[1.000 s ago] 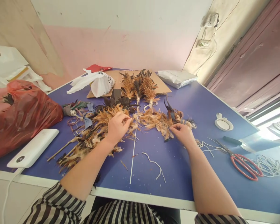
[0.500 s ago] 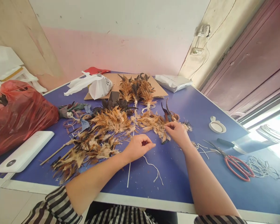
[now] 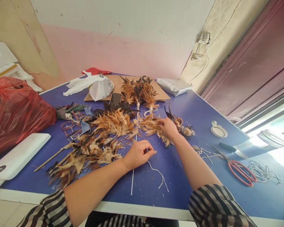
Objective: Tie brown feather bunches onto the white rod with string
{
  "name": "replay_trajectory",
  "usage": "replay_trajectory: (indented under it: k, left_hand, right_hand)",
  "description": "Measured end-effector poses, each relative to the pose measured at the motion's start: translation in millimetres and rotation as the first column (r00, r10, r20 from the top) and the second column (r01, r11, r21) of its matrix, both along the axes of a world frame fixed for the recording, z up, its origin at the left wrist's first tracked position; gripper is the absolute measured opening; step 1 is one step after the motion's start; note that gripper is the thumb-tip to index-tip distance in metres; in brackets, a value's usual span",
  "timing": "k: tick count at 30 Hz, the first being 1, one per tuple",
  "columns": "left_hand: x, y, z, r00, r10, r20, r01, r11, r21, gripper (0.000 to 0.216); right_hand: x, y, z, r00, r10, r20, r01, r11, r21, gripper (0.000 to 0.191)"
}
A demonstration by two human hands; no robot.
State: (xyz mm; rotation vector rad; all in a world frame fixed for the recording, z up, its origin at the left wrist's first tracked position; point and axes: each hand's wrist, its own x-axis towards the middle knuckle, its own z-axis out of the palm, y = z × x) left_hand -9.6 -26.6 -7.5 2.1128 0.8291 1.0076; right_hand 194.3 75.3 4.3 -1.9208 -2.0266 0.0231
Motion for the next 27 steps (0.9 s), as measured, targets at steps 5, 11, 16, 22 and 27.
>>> replay_trajectory:
  k: [5,11,16,22,27]
  left_hand:
    - [-0.4,1.9,-2.2,1.000,0.013,0.016,-0.013,1.000,0.029,0.020]
    - [-2.6,8.5,-1.4,0.986,0.117,0.122,-0.125,0.990,0.063,0.015]
    - [-5.4,17.1,-2.3,0.953,0.166,0.253,-0.169,0.986,-0.012,0.017]
    - [-8.9,27.8,4.2,0.896,0.191,0.401,-0.058,0.945,-0.321,0.032]
    - [-14.0,23.6,19.1,0.914,0.043,0.404,0.159,0.876,-0.455,0.047]
  right_hand:
    - [10.0,4.4,5.8,1.000,-0.009,-0.028,0.009,1.000,-0.018,0.018]
    - [39.9,-32.6,35.2,0.847,0.115,-0.519,-0.215,0.967,-0.139,0.023]
    - [36.8,-71.3,39.1,0.685,0.157,-0.712,-0.429,0.876,-0.220,0.021]
    - [9.3,-89.5,43.1,0.546,0.257,-0.798,-0.679,0.693,-0.241,0.022]
    - [-6.9,-92.8,47.8,0.559,0.355,-0.749,-0.735,0.630,-0.250,0.016]
